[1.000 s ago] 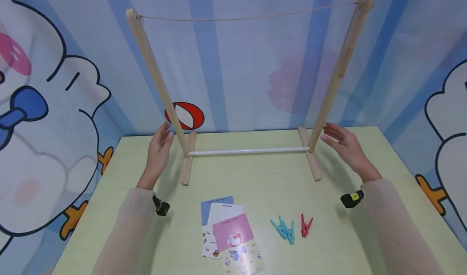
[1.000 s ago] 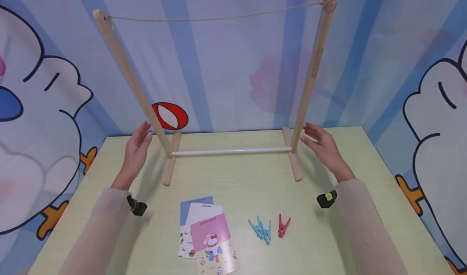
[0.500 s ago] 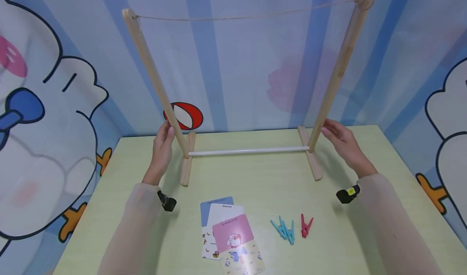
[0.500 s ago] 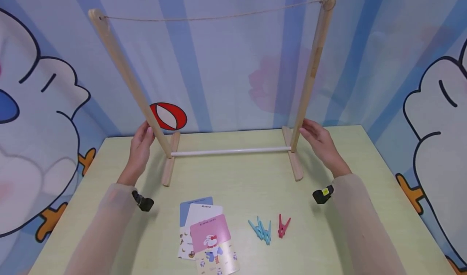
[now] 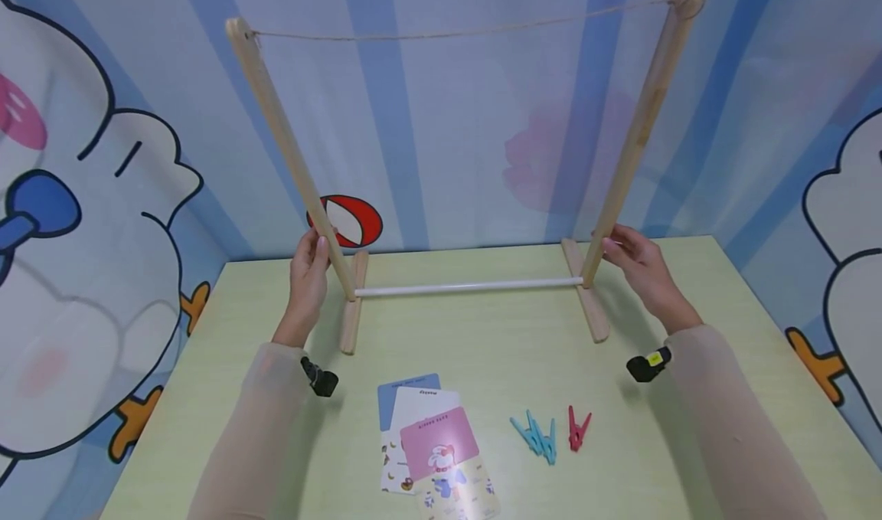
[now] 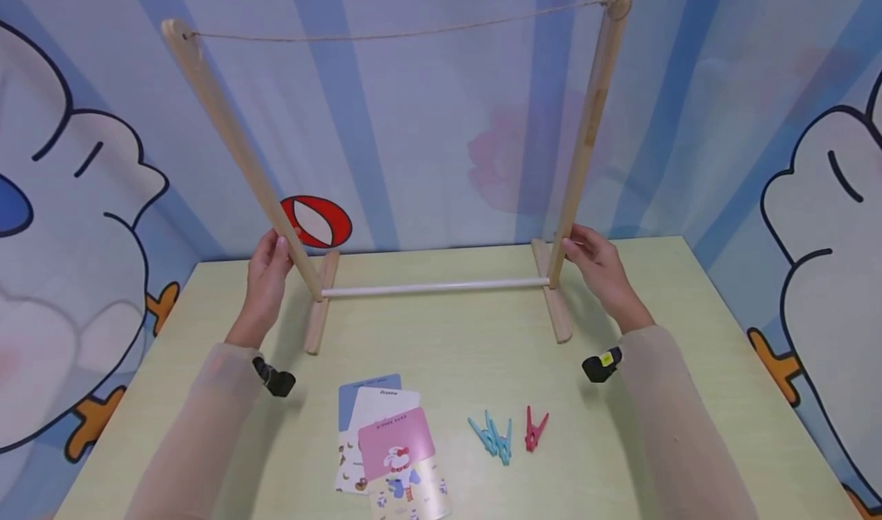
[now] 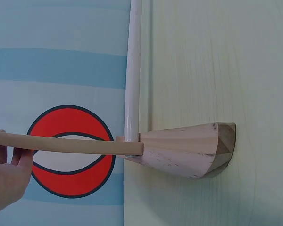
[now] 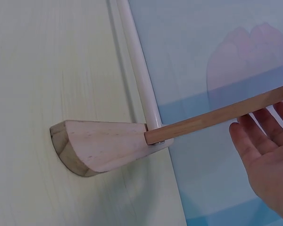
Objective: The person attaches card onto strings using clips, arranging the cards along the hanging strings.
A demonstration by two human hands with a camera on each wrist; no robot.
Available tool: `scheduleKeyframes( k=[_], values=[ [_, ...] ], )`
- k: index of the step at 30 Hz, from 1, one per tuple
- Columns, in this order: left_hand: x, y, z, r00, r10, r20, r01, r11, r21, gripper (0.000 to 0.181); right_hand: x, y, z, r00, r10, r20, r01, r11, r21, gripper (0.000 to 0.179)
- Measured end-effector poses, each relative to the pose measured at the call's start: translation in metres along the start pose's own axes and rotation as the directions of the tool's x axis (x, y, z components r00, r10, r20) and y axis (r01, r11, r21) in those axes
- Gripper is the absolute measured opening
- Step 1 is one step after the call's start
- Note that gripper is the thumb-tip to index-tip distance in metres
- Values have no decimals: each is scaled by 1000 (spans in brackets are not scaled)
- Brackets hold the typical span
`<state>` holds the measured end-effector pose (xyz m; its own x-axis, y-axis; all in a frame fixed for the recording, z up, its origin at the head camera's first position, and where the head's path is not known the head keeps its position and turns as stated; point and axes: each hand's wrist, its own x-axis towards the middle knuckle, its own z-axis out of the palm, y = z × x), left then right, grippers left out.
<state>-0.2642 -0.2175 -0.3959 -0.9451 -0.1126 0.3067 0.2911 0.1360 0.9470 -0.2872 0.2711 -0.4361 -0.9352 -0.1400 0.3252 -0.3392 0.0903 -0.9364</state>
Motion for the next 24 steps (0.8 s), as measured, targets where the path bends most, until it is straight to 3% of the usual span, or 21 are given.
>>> scheduleKeyframes(
  k=[15,24],
  values=[
    [0,-3,0,999,-33,-29,32,999,-41,39,-2,-18,9,999,40,4,-40,999,34,34],
    [1,1,2,999,-30,-28,28,997,-66,38,2,-5,2,999,52,6,-53,997,51,36]
  ],
)
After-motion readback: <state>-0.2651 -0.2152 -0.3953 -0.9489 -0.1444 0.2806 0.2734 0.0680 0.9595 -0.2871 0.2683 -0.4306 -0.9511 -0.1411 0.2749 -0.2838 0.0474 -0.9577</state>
